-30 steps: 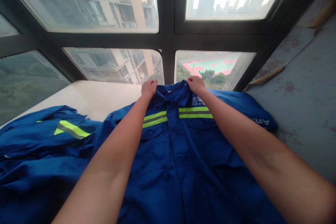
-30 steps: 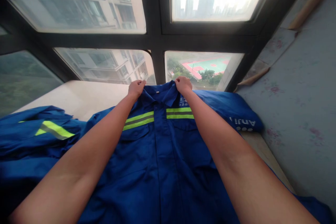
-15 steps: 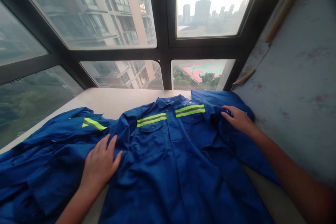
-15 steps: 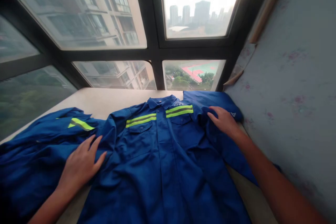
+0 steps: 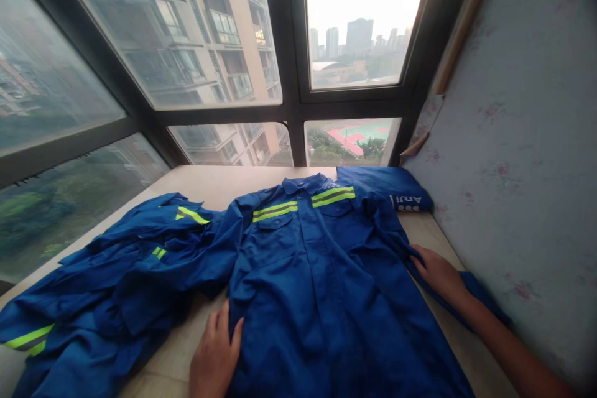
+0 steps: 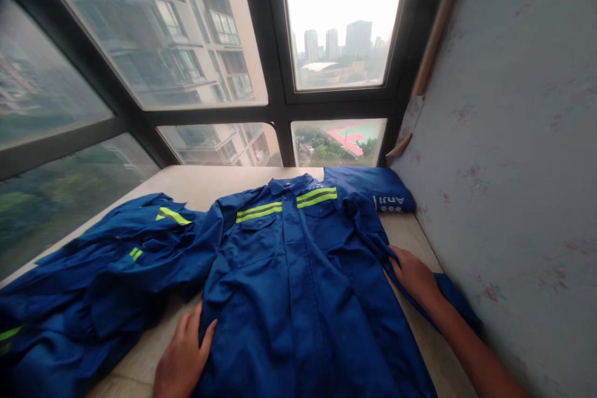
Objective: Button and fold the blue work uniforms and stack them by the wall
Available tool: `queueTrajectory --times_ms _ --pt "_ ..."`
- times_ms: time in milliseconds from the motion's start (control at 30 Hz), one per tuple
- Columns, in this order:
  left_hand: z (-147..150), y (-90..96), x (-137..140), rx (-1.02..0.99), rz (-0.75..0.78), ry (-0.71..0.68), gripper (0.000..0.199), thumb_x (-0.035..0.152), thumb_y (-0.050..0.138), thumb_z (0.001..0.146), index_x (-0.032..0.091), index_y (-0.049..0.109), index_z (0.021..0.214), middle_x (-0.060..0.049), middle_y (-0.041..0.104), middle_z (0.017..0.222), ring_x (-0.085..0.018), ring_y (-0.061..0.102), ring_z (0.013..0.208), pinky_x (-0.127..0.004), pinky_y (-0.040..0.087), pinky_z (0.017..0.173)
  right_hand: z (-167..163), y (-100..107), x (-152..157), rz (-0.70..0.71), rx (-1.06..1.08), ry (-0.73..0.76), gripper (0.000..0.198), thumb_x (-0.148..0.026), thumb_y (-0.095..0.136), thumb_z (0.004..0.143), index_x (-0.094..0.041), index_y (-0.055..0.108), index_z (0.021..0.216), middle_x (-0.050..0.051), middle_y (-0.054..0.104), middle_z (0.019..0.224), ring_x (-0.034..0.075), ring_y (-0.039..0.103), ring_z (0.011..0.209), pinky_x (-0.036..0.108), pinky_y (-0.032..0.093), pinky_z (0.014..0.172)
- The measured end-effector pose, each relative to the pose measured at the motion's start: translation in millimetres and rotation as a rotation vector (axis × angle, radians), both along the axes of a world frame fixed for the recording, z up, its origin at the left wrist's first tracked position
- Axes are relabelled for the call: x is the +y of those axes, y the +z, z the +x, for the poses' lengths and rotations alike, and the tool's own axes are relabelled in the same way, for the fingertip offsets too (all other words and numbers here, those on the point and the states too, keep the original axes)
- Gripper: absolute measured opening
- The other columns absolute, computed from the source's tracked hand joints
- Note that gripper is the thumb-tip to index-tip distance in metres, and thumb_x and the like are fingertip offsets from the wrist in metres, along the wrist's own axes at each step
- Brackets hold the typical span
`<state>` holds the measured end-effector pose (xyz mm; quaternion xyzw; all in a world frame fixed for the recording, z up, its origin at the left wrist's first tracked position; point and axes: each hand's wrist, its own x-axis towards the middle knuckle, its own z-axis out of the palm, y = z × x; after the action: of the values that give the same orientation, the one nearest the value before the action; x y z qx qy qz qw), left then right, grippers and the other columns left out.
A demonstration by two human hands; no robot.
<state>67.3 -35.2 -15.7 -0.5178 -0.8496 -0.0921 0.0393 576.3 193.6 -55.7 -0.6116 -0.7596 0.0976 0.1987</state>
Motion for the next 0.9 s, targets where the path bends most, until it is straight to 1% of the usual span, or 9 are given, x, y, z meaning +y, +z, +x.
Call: queueTrajectory --times_ms 100,200,233,300,433,500,567,700,900 --pt "5.6 7.9 21.7 -0.096 -0.077 -0.011 0.048 0.031 0.026 0.095 0.019 0.052 0.134 -0.014 0.061 0.128 -0.029 0.067 0.099 -0.038 0.054 0.074 15.4 43.8 36.1 -0.018 -0.093 -0.099 0.037 -0.031 0.040 0.088 -0.026 0.070 0.109 0.010 0.073 0.104 0.029 0.069 0.093 0.041 0.053 0.081" --pt "-14.3 18.9 34.1 -0.128 -0.133 0.012 0.049 0.031 0.027 0.095 0.016 0.049 0.136 -0.014 0.061 0.129 -0.028 0.066 0.104 -0.037 0.053 0.078 21.0 90.0 57.6 0.157 -0.231 -0.364 0.040 -0.023 0.036 0.091 -0.016 0.067 0.115 0.018 0.070 0.105 0.031 0.065 0.094 0.043 0.049 0.081" --pt "-21.7 22.4 35.4 -0.117 -0.153 0.029 0.049 0.032 0.028 0.094 0.015 0.050 0.135 -0.015 0.062 0.127 -0.028 0.066 0.102 -0.037 0.053 0.078 16.7 101.1 58.6 0.234 -0.271 -0.387 0.041 -0.020 0.035 0.091 -0.014 0.066 0.118 0.021 0.067 0.110 0.033 0.063 0.100 0.044 0.048 0.083" --pt "-30.8 28.5 34.4 -0.055 -0.166 0.046 0.050 0.034 0.029 0.094 0.013 0.052 0.133 -0.016 0.064 0.120 -0.030 0.066 0.098 -0.040 0.053 0.078 -2.3 112.6 51.2 0.353 -0.309 -0.292 0.042 -0.015 0.037 0.090 -0.014 0.062 0.124 0.021 0.061 0.125 0.035 0.055 0.115 0.048 0.043 0.093" --pt "-16.9 36.0 34.3 0.123 0.003 -0.066 0.049 0.033 0.030 0.093 0.012 0.056 0.128 -0.017 0.064 0.120 -0.032 0.062 0.107 -0.043 0.050 0.089 -69.8 94.1 12.9 0.343 -0.187 0.112 0.041 -0.015 0.043 0.089 -0.020 0.062 0.125 0.014 0.059 0.131 0.030 0.051 0.121 0.044 0.040 0.103" --pt "0.6 36.3 44.1 0.115 0.085 -0.194 0.047 0.032 0.030 0.093 0.017 0.058 0.127 -0.014 0.062 0.126 -0.028 0.059 0.116 -0.041 0.046 0.099 -107.8 73.2 -8.9 0.262 -0.097 0.260 0.040 -0.018 0.043 0.090 -0.023 0.063 0.124 0.011 0.061 0.129 0.028 0.054 0.119 0.043 0.042 0.102" --pt "17.8 32.2 61.0 0.044 0.070 -0.339 0.047 0.034 0.032 0.094 0.019 0.058 0.130 -0.011 0.059 0.134 -0.025 0.053 0.126 -0.038 0.040 0.108 -140.7 52.3 -26.5 0.183 -0.042 0.356 0.041 -0.019 0.045 0.089 -0.024 0.062 0.126 0.010 0.060 0.133 0.028 0.053 0.123 0.044 0.041 0.104" --pt "33.4 10.7 98.1 -0.001 -0.076 -0.420 0.055 0.045 0.038 0.094 0.023 0.046 0.144 -0.009 0.041 0.152 -0.032 0.035 0.141 -0.051 0.030 0.114 -174.5 22.0 -35.5 0.075 -0.054 0.377 0.046 -0.026 0.045 0.090 -0.026 0.055 0.135 0.008 0.047 0.147 0.030 0.041 0.136 0.052 0.032 0.110" --pt "18.3 -12.8 132.3 0.120 -0.116 -0.366 0.060 0.051 0.039 0.094 0.024 0.039 0.148 -0.010 0.033 0.157 -0.033 0.027 0.144 -0.054 0.022 0.116 -175.4 7.1 4.1 0.016 -0.157 0.308 0.050 -0.033 0.038 0.094 -0.022 0.048 0.142 0.007 0.035 0.155 0.027 0.027 0.144 0.051 0.023 0.115"
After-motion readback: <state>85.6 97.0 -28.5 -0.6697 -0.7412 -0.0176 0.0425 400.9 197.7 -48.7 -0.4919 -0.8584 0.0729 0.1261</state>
